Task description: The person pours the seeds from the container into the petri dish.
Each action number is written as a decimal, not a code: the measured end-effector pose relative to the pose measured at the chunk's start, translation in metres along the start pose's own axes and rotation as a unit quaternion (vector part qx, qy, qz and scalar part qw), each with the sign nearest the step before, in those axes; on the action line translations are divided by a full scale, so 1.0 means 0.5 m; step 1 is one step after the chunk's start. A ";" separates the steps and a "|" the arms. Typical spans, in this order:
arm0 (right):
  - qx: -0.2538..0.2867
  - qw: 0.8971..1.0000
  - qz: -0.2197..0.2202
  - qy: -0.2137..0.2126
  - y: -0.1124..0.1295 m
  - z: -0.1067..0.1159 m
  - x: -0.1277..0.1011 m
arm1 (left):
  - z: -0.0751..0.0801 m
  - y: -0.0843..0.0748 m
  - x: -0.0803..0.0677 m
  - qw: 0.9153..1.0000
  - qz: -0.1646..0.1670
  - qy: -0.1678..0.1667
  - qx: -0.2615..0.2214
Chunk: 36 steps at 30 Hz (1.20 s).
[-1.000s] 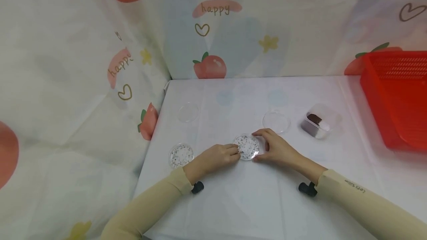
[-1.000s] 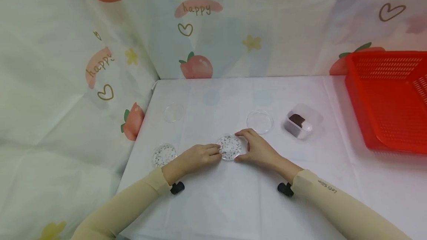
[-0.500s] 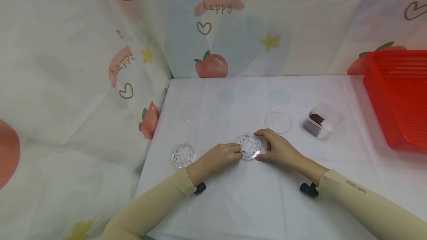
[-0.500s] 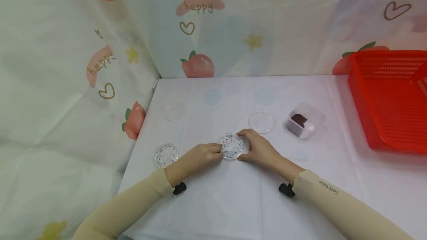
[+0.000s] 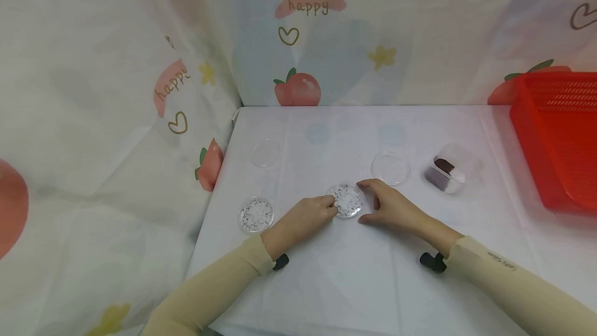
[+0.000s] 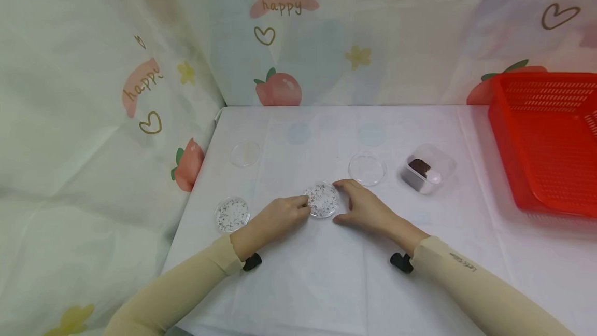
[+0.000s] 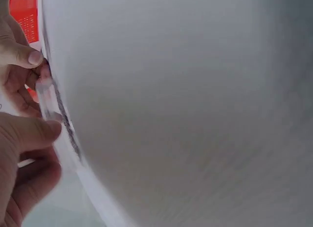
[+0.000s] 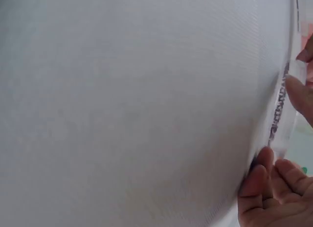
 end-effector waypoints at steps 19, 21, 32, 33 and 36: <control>-0.111 0.964 -0.100 -0.220 -0.093 0.338 -0.190 | -0.057 0.217 -0.139 0.962 0.236 0.135 -0.002; -0.113 0.961 -0.136 -0.214 -0.128 0.350 -0.204 | -0.060 0.233 -0.156 0.954 0.263 0.144 -0.023; -0.084 0.965 -0.135 -0.207 -0.184 0.362 -0.211 | -0.046 0.290 -0.234 0.908 0.371 0.181 -0.071; -0.082 0.967 -0.133 -0.204 -0.186 0.362 -0.208 | -0.043 0.289 -0.235 0.905 0.375 0.187 -0.068; -0.072 0.969 -0.133 -0.194 -0.195 0.356 -0.201 | -0.035 0.283 -0.230 0.889 0.394 0.226 -0.056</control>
Point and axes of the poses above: each hand's wrist, its own x-axis towards the middle knuckle, its own z-axis out of the back of the hand, y = z × x, the point moved 10 cm from there along x, towards the middle knuckle, and after that the axes turned 9 degrees about x, right-handed, at the moved point
